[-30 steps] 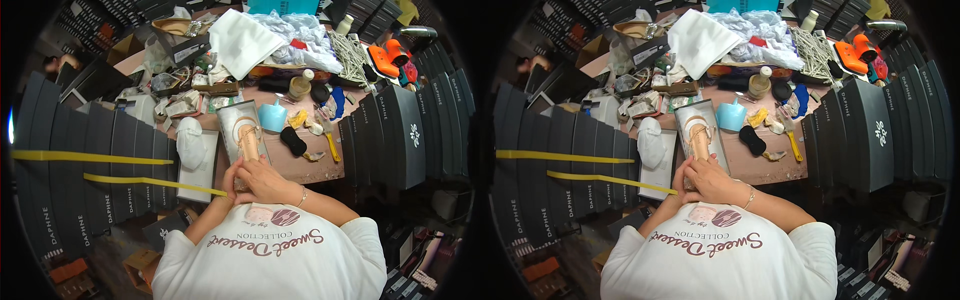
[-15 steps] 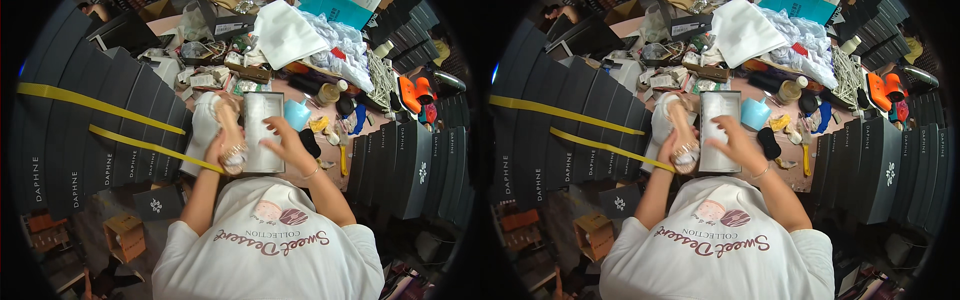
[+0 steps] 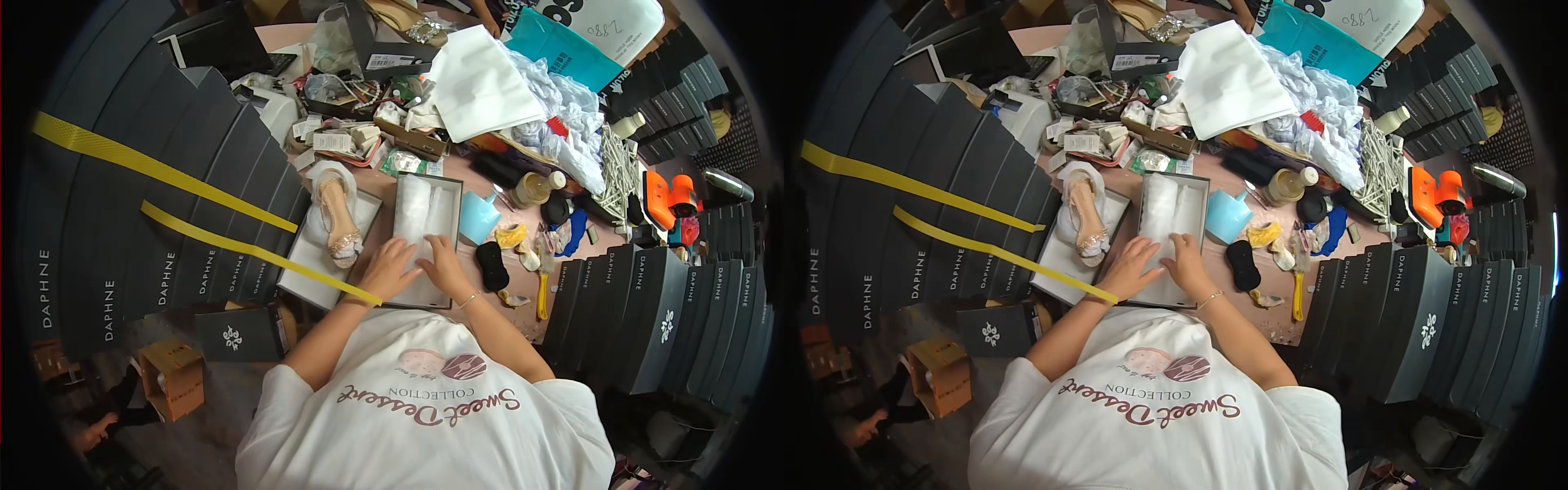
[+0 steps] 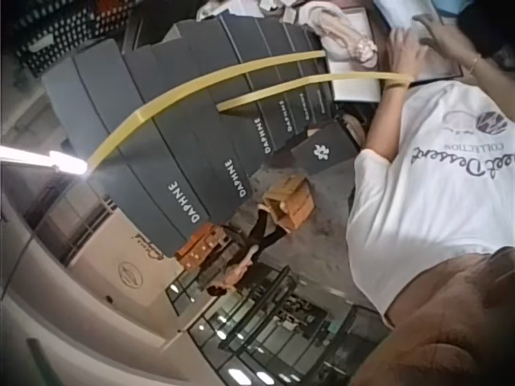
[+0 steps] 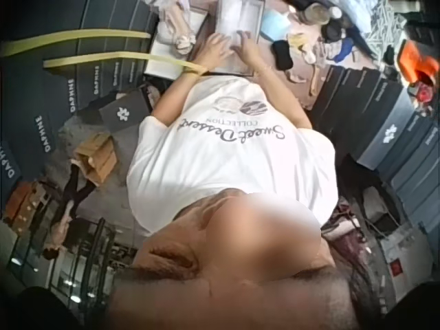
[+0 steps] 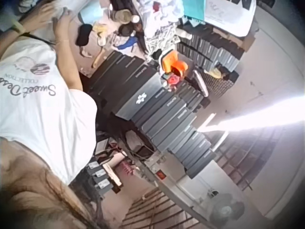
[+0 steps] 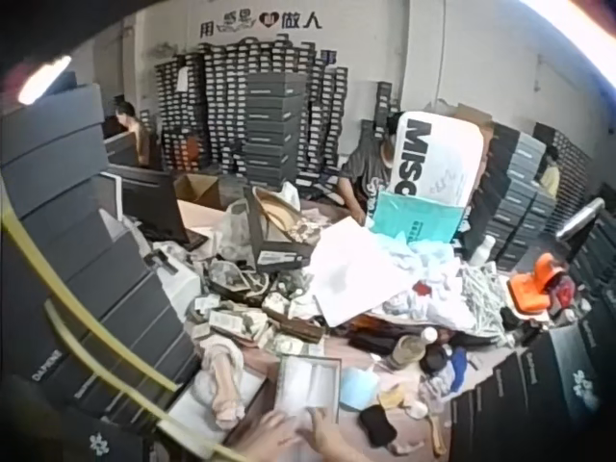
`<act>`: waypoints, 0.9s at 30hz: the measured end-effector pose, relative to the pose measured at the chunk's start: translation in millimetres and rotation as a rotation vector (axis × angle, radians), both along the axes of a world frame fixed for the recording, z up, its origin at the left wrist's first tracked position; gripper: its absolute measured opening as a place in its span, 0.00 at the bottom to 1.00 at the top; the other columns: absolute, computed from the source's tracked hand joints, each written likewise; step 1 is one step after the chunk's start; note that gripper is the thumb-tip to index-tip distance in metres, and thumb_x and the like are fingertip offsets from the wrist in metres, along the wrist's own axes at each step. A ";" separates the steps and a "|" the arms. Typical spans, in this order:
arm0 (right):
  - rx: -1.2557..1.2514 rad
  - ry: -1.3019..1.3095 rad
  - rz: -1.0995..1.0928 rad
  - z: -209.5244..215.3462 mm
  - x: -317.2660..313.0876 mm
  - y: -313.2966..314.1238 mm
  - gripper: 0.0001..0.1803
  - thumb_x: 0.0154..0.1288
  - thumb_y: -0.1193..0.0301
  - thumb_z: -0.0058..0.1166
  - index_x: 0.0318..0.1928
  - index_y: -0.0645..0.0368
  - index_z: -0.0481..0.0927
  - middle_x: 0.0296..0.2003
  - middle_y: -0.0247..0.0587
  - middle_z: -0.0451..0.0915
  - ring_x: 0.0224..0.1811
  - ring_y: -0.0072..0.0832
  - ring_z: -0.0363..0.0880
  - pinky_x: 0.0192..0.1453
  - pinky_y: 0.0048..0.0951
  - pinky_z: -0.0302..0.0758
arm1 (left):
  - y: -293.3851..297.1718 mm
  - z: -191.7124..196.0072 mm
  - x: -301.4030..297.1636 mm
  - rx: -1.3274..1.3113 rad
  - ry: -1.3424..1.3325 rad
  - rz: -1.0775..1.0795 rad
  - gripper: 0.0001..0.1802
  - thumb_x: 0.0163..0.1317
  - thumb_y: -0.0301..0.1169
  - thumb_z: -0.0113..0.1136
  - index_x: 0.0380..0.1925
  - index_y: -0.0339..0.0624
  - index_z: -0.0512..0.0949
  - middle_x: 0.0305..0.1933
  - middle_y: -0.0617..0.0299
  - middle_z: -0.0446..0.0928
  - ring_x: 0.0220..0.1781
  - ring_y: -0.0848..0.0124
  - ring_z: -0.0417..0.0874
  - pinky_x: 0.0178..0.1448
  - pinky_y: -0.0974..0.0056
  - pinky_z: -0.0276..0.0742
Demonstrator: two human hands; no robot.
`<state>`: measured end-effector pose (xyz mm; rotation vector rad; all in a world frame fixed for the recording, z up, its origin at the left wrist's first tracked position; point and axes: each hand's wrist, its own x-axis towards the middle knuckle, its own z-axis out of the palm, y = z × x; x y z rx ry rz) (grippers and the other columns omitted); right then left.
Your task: The recorder labels shoe boxes, inspects shoes, brushes them, and packs them into boxes in a shoe factory.
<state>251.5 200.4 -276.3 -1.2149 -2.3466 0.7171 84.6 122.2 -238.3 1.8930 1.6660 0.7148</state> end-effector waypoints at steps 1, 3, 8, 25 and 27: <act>0.084 -0.007 0.002 -9.4 -7.9 -4.2 0.34 0.56 0.72 0.61 0.62 0.63 0.63 0.25 0.51 0.79 0.30 0.38 0.81 0.37 0.37 0.78 | 0.2 -2.2 -1.4 -0.016 0.137 -0.043 0.28 0.57 0.33 0.62 0.58 0.39 0.70 0.63 0.51 0.66 0.70 0.55 0.59 0.68 0.51 0.60; -0.175 -0.004 -0.078 -20.4 -3.3 -6.6 0.35 0.57 0.75 0.58 0.64 0.63 0.60 0.23 0.50 0.79 0.29 0.34 0.83 0.35 0.36 0.79 | -1.1 -5.3 4.0 -0.070 0.241 -0.109 0.31 0.54 0.32 0.63 0.59 0.41 0.68 0.65 0.53 0.63 0.73 0.55 0.54 0.69 0.48 0.57; -0.601 0.227 -0.215 27.5 1.4 -9.2 0.22 0.60 0.76 0.55 0.56 0.64 0.70 0.24 0.46 0.78 0.23 0.30 0.79 0.31 0.28 0.77 | -9.1 -5.2 -6.1 0.050 0.010 -0.041 0.24 0.53 0.32 0.65 0.51 0.39 0.75 0.57 0.52 0.71 0.66 0.55 0.66 0.63 0.54 0.66; -0.381 0.571 -0.125 112.1 -42.9 8.1 0.22 0.62 0.70 0.56 0.55 0.66 0.70 0.44 0.55 0.76 0.42 0.46 0.79 0.45 0.40 0.77 | 8.2 -11.9 -51.8 -0.369 -1.124 1.053 0.30 0.69 0.40 0.50 0.68 0.44 0.58 0.66 0.57 0.64 0.64 0.67 0.65 0.65 0.64 0.61; -0.359 0.229 -0.190 32.6 -15.6 3.7 0.25 0.61 0.64 0.58 0.54 0.68 0.70 0.40 0.55 0.78 0.41 0.46 0.80 0.43 0.40 0.77 | 5.7 -27.4 -50.7 -0.259 -0.908 0.780 0.29 0.69 0.42 0.50 0.66 0.42 0.61 0.65 0.59 0.66 0.65 0.69 0.65 0.64 0.63 0.61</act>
